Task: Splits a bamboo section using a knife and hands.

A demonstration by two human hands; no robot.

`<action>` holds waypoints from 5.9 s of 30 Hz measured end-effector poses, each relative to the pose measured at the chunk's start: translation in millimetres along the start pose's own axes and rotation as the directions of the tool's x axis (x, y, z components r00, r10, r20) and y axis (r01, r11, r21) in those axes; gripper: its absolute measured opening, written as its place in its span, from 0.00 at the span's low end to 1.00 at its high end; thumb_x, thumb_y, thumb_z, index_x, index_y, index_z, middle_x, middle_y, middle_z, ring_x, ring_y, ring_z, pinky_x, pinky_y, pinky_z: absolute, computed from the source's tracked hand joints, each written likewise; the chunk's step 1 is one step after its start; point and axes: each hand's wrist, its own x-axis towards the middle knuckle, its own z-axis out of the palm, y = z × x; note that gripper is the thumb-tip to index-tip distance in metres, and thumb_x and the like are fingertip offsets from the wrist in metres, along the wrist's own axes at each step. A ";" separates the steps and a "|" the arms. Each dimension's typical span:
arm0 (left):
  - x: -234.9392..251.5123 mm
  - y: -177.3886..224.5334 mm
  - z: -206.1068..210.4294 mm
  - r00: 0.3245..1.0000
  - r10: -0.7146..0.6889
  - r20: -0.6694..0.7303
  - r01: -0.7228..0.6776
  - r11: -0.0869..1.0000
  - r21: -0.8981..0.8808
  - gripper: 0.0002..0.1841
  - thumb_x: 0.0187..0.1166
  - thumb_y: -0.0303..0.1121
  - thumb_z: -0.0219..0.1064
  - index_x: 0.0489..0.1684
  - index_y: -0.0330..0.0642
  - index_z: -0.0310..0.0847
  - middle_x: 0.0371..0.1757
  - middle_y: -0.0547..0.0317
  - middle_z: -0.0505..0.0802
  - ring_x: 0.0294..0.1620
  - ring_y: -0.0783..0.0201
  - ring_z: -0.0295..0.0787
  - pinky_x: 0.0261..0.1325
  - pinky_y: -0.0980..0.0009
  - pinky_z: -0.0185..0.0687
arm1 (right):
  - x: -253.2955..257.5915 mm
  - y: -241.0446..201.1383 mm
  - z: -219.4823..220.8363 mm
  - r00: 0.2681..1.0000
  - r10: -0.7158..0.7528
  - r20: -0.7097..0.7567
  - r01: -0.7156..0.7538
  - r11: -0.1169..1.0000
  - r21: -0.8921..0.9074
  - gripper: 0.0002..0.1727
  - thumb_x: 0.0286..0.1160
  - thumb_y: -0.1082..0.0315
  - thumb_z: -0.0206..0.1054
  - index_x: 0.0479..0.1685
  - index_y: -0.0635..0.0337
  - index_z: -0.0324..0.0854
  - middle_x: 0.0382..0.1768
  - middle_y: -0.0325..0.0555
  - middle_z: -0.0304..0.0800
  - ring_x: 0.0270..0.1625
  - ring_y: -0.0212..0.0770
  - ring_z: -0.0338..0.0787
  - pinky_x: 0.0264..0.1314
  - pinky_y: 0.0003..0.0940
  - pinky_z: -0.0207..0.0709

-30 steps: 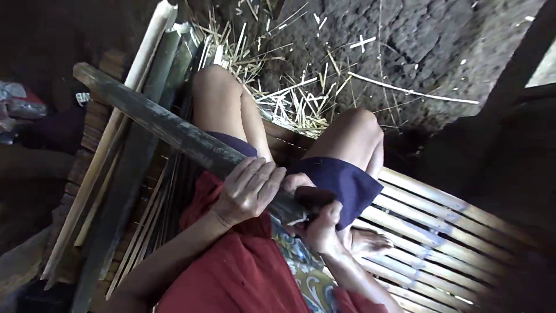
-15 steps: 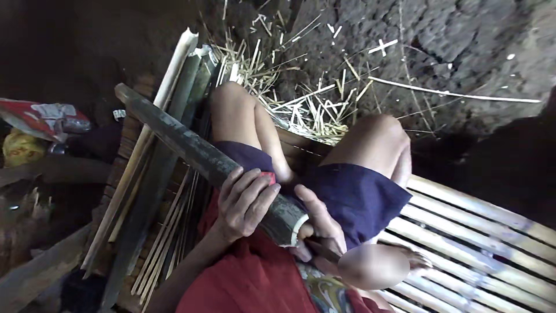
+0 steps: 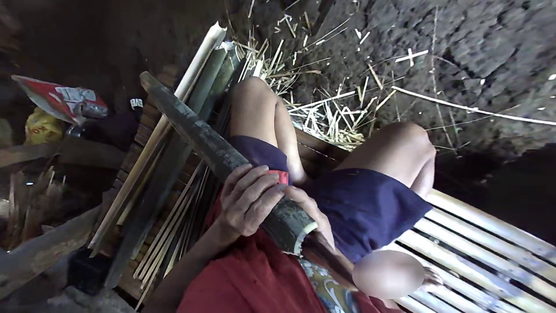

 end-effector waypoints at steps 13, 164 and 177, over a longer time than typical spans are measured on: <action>-17.9 0.1 30.1 1.000 -0.020 -0.022 0.020 1.000 -0.008 0.08 0.87 0.32 0.63 0.44 0.40 0.86 0.52 0.54 0.94 0.67 0.58 0.86 0.80 0.61 0.71 | -14.7 4.5 -5.1 0.978 0.159 -0.136 -0.134 0.975 0.179 0.26 0.81 0.34 0.54 0.62 0.39 0.79 0.51 0.19 0.86 0.50 0.13 0.84 0.52 0.14 0.79; 56.8 49.0 123.2 0.921 0.378 0.100 -0.062 0.395 -0.917 0.26 0.93 0.47 0.51 0.49 0.30 0.86 0.43 0.43 0.96 0.51 0.59 0.95 0.61 0.69 0.86 | -64.2 -128.0 -25.4 0.946 -0.270 -0.180 -0.085 0.330 -0.940 0.22 0.89 0.48 0.58 0.54 0.59 0.83 0.52 0.49 0.92 0.64 0.37 0.90 0.70 0.26 0.80; 48.9 37.8 100.1 0.970 0.229 0.087 -0.030 0.467 -0.884 0.24 0.92 0.46 0.54 0.48 0.30 0.85 0.46 0.40 0.96 0.58 0.54 0.94 0.69 0.65 0.84 | -56.4 -116.8 -27.6 0.940 -0.278 -0.195 -0.076 0.389 -0.918 0.17 0.92 0.53 0.55 0.52 0.56 0.82 0.56 0.42 0.92 0.67 0.34 0.89 0.71 0.25 0.80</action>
